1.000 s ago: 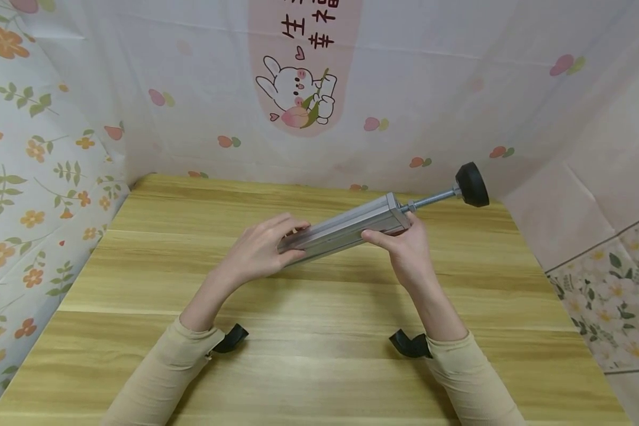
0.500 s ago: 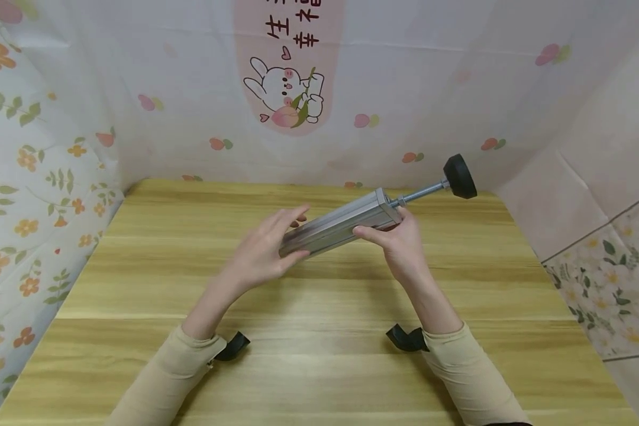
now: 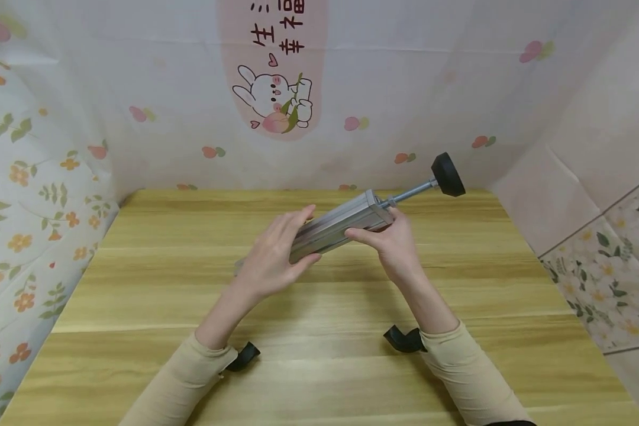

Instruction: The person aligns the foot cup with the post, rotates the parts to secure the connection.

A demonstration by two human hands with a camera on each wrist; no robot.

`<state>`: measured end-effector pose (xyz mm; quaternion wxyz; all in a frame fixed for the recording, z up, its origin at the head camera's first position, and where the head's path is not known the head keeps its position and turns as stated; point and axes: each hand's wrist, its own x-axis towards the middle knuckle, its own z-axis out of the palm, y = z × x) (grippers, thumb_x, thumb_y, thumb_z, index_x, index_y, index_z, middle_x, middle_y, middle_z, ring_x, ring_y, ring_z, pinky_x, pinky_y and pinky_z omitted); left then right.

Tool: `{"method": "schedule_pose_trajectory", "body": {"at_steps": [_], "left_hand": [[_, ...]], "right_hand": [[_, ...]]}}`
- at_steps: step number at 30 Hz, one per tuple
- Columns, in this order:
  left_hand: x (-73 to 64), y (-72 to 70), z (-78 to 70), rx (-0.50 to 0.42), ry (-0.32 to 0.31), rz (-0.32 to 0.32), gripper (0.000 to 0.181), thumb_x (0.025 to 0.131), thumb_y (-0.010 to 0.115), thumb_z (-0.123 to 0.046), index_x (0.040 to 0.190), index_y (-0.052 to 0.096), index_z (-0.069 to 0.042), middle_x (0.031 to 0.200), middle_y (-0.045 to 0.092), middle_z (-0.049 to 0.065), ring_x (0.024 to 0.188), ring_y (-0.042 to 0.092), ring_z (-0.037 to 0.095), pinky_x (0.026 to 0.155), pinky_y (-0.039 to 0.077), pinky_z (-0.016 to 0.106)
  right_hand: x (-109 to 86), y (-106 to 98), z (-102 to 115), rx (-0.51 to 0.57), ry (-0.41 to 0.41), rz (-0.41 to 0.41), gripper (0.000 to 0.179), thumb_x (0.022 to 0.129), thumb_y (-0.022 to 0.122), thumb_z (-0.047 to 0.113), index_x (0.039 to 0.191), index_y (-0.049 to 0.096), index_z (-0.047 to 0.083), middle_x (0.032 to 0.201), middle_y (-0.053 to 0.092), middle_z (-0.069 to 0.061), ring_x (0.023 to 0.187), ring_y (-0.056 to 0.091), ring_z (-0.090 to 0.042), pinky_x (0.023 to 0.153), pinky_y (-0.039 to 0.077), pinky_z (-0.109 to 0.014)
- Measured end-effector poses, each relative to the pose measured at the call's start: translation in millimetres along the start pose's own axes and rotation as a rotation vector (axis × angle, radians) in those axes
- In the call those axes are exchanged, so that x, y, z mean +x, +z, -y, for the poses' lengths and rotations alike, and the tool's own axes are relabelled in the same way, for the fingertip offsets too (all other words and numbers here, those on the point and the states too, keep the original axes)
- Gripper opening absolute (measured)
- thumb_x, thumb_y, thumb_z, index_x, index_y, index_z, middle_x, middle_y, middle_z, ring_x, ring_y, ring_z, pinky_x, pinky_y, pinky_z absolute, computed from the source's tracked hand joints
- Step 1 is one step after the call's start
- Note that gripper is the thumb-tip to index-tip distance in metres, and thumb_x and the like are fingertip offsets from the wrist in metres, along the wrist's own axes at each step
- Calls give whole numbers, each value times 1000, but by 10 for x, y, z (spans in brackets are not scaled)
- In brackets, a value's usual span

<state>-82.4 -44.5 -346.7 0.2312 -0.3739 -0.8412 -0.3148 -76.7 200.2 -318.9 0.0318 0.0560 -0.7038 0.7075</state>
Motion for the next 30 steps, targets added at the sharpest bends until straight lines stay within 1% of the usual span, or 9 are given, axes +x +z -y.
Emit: {"method": "schedule_pose_trajectory", "body": {"at_steps": [6, 13, 18, 25, 30], "left_hand": [[-9, 64, -47, 15, 22, -40, 84, 86, 83, -27, 156, 40, -12, 137, 60, 11, 119, 60, 28, 98, 54, 44], [8, 156, -93, 93, 79, -117, 84, 85, 84, -28, 154, 42, -8, 136, 60, 14, 120, 60, 31, 99, 55, 46], [42, 212, -116, 135, 102, -137, 84, 84, 85, -30, 153, 44, -8, 137, 59, 14, 121, 60, 31, 99, 55, 45], [91, 316, -129, 266, 159, -180, 89, 82, 86, -35, 154, 42, -8, 140, 57, 12, 120, 60, 30, 98, 56, 43], [128, 401, -158, 331, 146, -202, 91, 82, 85, -39, 155, 41, -9, 143, 55, 11, 121, 59, 29, 96, 56, 42]], "right_hand": [[-23, 7, -2, -23, 20, -1, 56, 80, 84, 4, 131, 60, 3, 115, 73, -1, 109, 70, -14, 88, 60, -25], [-37, 14, -18, -22, 10, 2, 50, 81, 83, 3, 127, 63, 2, 112, 74, 0, 107, 71, -13, 87, 60, -25], [-29, 11, -27, -17, 0, 11, 47, 81, 82, 3, 125, 64, 3, 111, 74, 0, 106, 71, -14, 87, 60, -26], [-15, -9, -15, -18, 0, 7, 45, 81, 82, 4, 123, 65, 3, 108, 76, 2, 103, 73, -14, 85, 60, -26], [-3, -23, -12, -27, -8, 13, 44, 82, 83, 6, 123, 66, 3, 108, 76, 1, 102, 73, -14, 85, 61, -27]]}}
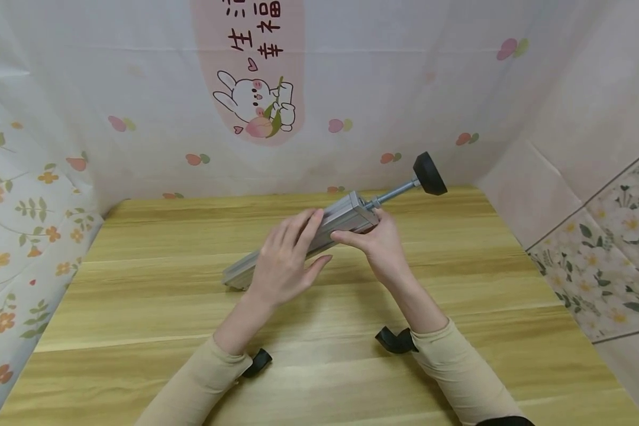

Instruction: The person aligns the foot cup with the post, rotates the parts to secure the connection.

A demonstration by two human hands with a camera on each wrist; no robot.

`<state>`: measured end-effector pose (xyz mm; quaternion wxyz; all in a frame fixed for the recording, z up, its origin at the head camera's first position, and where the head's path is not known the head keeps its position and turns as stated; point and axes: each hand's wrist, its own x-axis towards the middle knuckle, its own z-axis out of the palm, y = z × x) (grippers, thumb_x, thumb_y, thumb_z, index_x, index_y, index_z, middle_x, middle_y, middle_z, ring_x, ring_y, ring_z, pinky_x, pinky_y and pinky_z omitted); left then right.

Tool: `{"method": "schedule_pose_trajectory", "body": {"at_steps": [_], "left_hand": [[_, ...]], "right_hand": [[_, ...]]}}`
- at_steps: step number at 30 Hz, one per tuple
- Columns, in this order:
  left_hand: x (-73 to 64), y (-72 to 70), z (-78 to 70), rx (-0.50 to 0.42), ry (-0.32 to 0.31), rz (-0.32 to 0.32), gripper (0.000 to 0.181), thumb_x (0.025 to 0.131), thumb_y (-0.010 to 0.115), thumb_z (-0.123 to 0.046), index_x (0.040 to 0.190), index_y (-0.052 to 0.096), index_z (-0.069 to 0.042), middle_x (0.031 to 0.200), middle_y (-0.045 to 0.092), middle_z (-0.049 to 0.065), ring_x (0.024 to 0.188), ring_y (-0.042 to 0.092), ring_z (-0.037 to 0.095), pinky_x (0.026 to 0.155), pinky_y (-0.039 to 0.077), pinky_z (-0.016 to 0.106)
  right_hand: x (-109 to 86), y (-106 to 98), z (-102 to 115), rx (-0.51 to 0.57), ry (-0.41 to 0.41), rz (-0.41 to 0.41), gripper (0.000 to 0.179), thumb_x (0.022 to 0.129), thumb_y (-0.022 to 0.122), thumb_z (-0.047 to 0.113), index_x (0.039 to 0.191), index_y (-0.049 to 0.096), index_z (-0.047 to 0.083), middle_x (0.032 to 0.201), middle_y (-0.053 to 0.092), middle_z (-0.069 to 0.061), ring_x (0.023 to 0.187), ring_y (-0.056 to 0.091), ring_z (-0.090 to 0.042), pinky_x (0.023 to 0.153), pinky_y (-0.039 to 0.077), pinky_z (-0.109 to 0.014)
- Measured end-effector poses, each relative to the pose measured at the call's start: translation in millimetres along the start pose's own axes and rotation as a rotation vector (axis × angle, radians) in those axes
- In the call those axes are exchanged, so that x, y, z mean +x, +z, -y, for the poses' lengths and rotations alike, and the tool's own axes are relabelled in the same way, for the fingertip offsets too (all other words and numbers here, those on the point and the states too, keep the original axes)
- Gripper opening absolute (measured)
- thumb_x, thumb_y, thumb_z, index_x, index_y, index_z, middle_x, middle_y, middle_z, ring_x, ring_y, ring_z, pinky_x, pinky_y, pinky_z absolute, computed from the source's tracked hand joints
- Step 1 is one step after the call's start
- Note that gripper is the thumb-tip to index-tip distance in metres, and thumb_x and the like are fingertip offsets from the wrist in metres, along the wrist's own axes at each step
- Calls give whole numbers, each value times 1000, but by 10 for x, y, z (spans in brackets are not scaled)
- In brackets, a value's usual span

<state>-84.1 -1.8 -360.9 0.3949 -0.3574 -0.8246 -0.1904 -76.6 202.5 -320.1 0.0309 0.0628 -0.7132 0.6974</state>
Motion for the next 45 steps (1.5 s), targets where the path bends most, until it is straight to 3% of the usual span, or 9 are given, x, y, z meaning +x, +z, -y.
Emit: {"method": "schedule_pose_trajectory", "body": {"at_steps": [17, 45], "left_hand": [[34, 154, -123, 182, -54, -87, 92, 80, 86, -40, 154, 41, -11, 137, 61, 14, 109, 65, 30, 87, 59, 42], [61, 205, -122, 202, -84, -116, 97, 68, 90, -17, 152, 39, -18, 118, 64, 15, 89, 62, 29, 73, 57, 40]], "right_hand": [[-5, 7, 4, 3, -2, -9, 46, 82, 83, 6, 124, 65, 2, 109, 75, -1, 101, 73, -15, 86, 61, -27], [-6, 7, 13, -11, 17, -10, 47, 82, 83, 7, 125, 65, 2, 108, 75, 0, 101, 73, -13, 84, 61, -26]]}}
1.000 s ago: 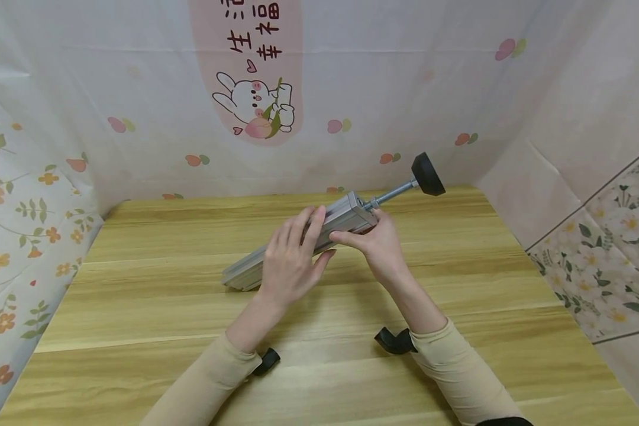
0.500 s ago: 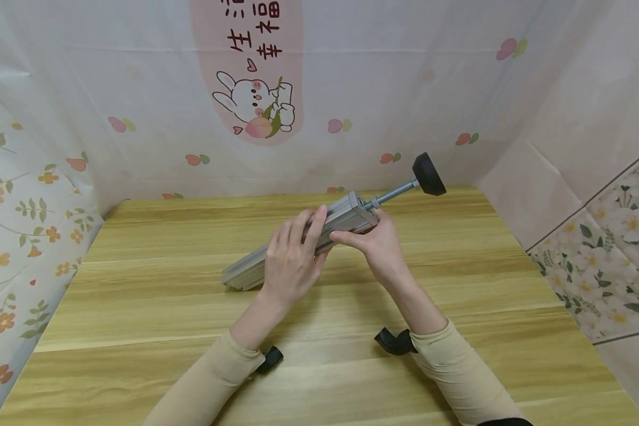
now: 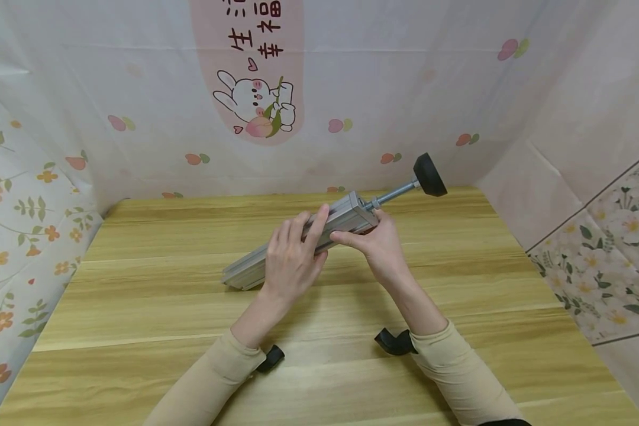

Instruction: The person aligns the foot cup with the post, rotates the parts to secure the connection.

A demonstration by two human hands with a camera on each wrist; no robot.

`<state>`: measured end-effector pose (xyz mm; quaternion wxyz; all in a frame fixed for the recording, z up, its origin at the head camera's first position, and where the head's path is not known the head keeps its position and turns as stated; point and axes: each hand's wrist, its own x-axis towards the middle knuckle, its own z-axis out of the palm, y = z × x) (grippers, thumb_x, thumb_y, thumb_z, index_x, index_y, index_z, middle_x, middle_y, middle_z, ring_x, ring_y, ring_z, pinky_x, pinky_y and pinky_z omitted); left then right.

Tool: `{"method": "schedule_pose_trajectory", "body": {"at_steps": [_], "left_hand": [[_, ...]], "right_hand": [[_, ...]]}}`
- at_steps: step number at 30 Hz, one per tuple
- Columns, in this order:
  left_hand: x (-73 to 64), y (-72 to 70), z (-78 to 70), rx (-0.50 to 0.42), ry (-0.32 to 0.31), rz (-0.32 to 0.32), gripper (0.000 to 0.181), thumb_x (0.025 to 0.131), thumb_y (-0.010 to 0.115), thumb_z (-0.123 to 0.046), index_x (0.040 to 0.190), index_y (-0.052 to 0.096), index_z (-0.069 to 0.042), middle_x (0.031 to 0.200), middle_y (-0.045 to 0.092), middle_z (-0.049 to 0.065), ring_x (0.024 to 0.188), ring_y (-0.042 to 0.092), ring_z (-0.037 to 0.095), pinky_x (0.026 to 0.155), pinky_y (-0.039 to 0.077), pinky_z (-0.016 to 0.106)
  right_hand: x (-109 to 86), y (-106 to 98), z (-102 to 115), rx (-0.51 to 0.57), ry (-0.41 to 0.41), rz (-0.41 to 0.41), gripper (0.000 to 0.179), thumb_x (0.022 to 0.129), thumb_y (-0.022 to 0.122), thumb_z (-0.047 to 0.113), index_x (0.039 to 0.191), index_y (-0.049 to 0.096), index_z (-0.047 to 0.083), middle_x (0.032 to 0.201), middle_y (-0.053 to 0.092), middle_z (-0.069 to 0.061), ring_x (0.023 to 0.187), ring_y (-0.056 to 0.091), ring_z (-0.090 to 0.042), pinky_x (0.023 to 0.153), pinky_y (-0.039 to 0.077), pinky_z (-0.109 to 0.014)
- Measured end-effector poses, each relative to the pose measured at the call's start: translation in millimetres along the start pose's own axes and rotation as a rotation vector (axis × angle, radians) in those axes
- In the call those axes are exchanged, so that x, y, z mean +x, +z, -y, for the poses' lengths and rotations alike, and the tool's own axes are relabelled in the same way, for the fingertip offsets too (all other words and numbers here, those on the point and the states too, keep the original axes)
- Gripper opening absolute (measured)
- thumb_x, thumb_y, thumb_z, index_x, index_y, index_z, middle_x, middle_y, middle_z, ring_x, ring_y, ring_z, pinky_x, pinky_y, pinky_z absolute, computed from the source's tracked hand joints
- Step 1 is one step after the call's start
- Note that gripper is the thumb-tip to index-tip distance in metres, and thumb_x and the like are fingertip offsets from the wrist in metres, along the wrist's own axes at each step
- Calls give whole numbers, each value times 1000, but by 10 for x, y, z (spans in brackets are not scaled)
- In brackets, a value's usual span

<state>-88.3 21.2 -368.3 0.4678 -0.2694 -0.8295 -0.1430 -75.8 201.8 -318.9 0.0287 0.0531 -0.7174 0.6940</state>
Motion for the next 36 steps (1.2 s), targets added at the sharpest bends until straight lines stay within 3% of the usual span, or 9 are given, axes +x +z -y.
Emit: {"method": "schedule_pose_trajectory", "body": {"at_steps": [9, 23, 36], "left_hand": [[5, -40, 20, -49, -13, 35, 93, 72, 86, -15, 153, 39, -19, 117, 63, 15, 91, 63, 30, 74, 58, 41], [55, -115, 74, -123, -22, 86, 94, 72, 85, -14, 154, 40, -17, 116, 63, 15, 90, 63, 30, 72, 58, 40], [152, -247, 156, -217, -60, 172, 96, 69, 80, -8, 156, 40, -21, 117, 63, 13, 96, 63, 29, 75, 58, 42]], "right_hand": [[-20, 5, 20, -17, -18, 1, 46, 82, 84, 8, 124, 66, 3, 108, 75, -1, 101, 74, -15, 84, 61, -27], [-32, -39, 82, -67, 20, 48, 45, 85, 82, 17, 127, 67, 10, 113, 75, -1, 106, 71, -17, 90, 58, -29], [-21, -104, 112, -85, 27, 103, 48, 90, 76, 19, 134, 62, 7, 120, 71, -4, 103, 71, -17, 91, 58, -29]]}}
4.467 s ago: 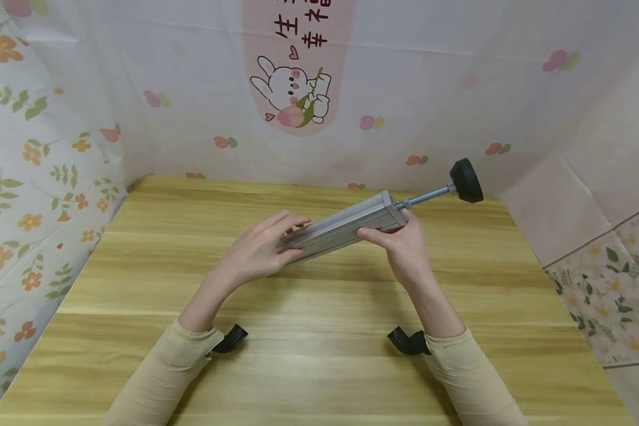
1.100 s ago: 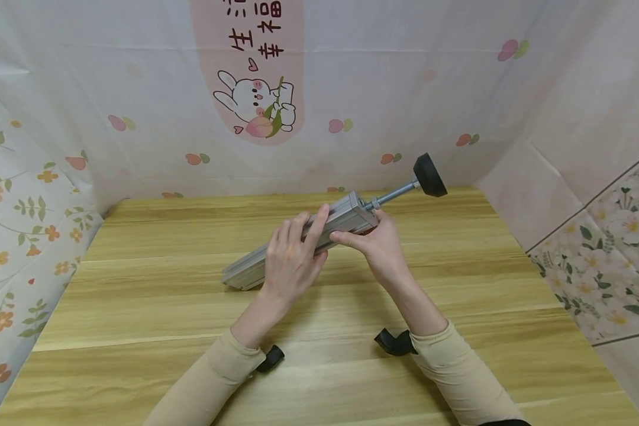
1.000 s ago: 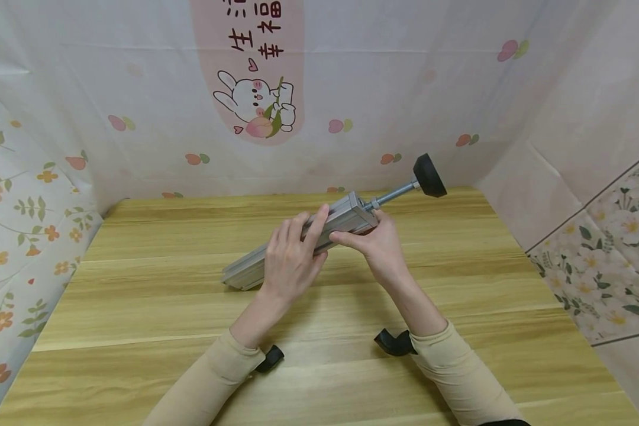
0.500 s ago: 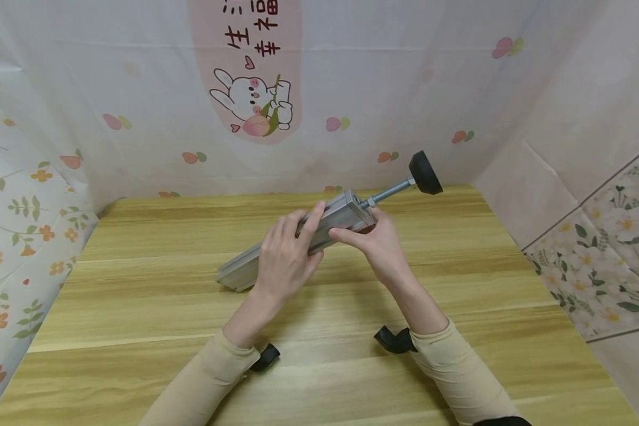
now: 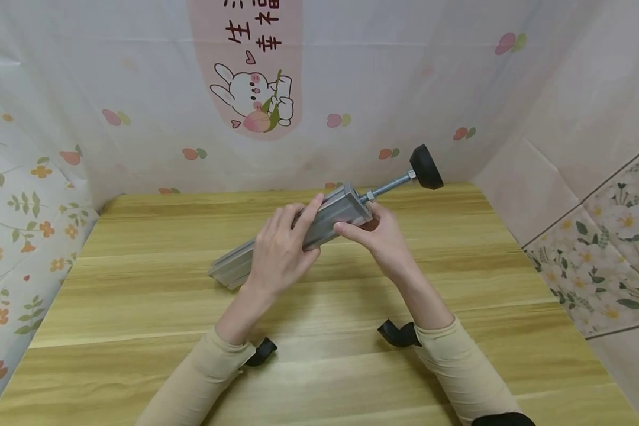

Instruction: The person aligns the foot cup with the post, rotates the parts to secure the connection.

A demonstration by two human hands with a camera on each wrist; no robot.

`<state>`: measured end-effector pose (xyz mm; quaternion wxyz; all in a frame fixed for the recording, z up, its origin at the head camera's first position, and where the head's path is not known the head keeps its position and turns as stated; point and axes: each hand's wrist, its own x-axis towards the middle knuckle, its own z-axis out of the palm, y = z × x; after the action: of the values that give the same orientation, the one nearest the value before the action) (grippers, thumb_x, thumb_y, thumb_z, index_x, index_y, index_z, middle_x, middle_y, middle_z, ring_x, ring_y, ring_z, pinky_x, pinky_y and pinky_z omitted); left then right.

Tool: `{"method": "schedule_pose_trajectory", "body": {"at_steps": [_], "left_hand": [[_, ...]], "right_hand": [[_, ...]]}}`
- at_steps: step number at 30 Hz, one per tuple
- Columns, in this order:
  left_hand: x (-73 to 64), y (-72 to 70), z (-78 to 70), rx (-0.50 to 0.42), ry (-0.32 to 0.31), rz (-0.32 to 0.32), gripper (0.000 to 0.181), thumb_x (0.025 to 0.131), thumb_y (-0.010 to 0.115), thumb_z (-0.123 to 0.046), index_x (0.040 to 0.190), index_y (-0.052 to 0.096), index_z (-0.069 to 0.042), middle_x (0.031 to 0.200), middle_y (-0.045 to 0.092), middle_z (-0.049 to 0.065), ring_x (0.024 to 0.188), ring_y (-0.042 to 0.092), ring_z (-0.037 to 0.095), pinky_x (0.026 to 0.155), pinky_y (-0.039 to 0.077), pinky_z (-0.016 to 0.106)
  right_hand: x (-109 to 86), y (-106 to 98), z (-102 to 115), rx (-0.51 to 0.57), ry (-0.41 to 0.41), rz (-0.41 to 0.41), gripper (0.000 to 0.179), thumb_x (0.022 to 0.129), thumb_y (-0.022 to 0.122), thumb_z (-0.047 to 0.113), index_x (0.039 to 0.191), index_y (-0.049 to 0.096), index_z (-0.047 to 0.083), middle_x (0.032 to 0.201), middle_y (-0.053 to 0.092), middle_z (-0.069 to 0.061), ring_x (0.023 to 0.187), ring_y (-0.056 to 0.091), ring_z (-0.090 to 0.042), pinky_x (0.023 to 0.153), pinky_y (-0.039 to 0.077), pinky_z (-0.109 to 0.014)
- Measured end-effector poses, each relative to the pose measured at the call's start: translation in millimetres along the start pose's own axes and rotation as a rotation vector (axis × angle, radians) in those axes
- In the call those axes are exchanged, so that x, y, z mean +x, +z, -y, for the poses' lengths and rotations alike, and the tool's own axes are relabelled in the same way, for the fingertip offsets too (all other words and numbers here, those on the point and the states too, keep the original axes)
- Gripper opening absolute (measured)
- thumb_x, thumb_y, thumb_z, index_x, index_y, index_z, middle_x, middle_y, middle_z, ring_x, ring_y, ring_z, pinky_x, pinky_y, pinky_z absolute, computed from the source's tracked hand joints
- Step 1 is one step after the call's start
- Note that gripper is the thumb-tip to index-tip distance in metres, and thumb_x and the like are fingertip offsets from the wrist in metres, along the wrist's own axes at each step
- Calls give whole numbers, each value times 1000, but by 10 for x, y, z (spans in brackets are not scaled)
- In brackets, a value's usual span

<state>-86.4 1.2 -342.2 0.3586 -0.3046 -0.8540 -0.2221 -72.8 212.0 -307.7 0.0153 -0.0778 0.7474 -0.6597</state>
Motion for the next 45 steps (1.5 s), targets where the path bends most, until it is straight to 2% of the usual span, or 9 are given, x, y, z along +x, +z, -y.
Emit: {"method": "schedule_pose_trajectory", "body": {"at_steps": [8, 17, 23, 27, 31, 35, 40, 45], "left_hand": [[8, -15, 35, -30, -23, 28, 97, 69, 78, -7, 157, 40, -21, 118, 63, 11, 94, 62, 28, 74, 56, 41], [21, -18, 61, -65, -47, 62, 96, 69, 77, -7, 157, 41, -23, 118, 64, 10, 92, 61, 27, 71, 56, 40], [43, -27, 89, -91, -51, 75, 95, 70, 76, -7, 157, 41, -22, 117, 64, 9, 92, 61, 26, 71, 56, 39], [50, -31, 117, -95, -51, 94, 94, 71, 76, -7, 157, 41, -22, 118, 64, 9, 93, 61, 26, 71, 56, 40], [46, -29, 149, -96, -50, 126, 94, 71, 75, -8, 157, 40, -23, 119, 64, 9, 94, 61, 26, 72, 56, 40], [44, -35, 191, -95, -48, 146, 93, 72, 75, -8, 157, 41, -24, 120, 65, 9, 94, 61, 26, 72, 56, 40], [47, -41, 235, -94, -38, 162, 91, 73, 74, -7, 157, 42, -22, 119, 65, 10, 95, 62, 27, 73, 57, 40], [54, -24, 245, -95, -25, 180, 91, 72, 73, -6, 156, 43, -21, 118, 65, 10, 93, 61, 27, 71, 56, 40]], "right_hand": [[47, -90, 0, 43, -2, 12, 49, 91, 72, 13, 137, 57, 4, 116, 69, 0, 101, 70, -13, 91, 56, -26], [88, -251, 67, 226, -7, 25, 62, 94, 62, -2, 151, 43, 12, 108, 74, 4, 100, 70, -11, 96, 57, -30], [100, -420, 83, 391, -115, -30, 65, 96, 59, -3, 155, 37, 15, 110, 76, 0, 100, 74, -14, 92, 61, -34], [97, -538, 102, 444, -190, -48, 64, 96, 57, -5, 155, 40, 16, 119, 73, -7, 106, 74, -19, 93, 62, -38], [86, -635, 126, 445, -231, -60, 59, 94, 60, -5, 149, 47, 15, 128, 67, -12, 110, 73, -21, 92, 62, -38], [95, -715, 148, 452, -252, -38, 57, 94, 64, -3, 147, 49, 11, 136, 61, -17, 111, 72, -23, 94, 61, -40], [92, -782, 182, 411, -229, -10, 60, 95, 62, -4, 151, 45, 10, 146, 52, -18, 115, 66, -24, 97, 59, -40], [78, -810, 204, 371, -200, 7, 62, 96, 58, -6, 154, 41, 9, 147, 51, -19, 120, 58, -24, 99, 58, -40]]}}
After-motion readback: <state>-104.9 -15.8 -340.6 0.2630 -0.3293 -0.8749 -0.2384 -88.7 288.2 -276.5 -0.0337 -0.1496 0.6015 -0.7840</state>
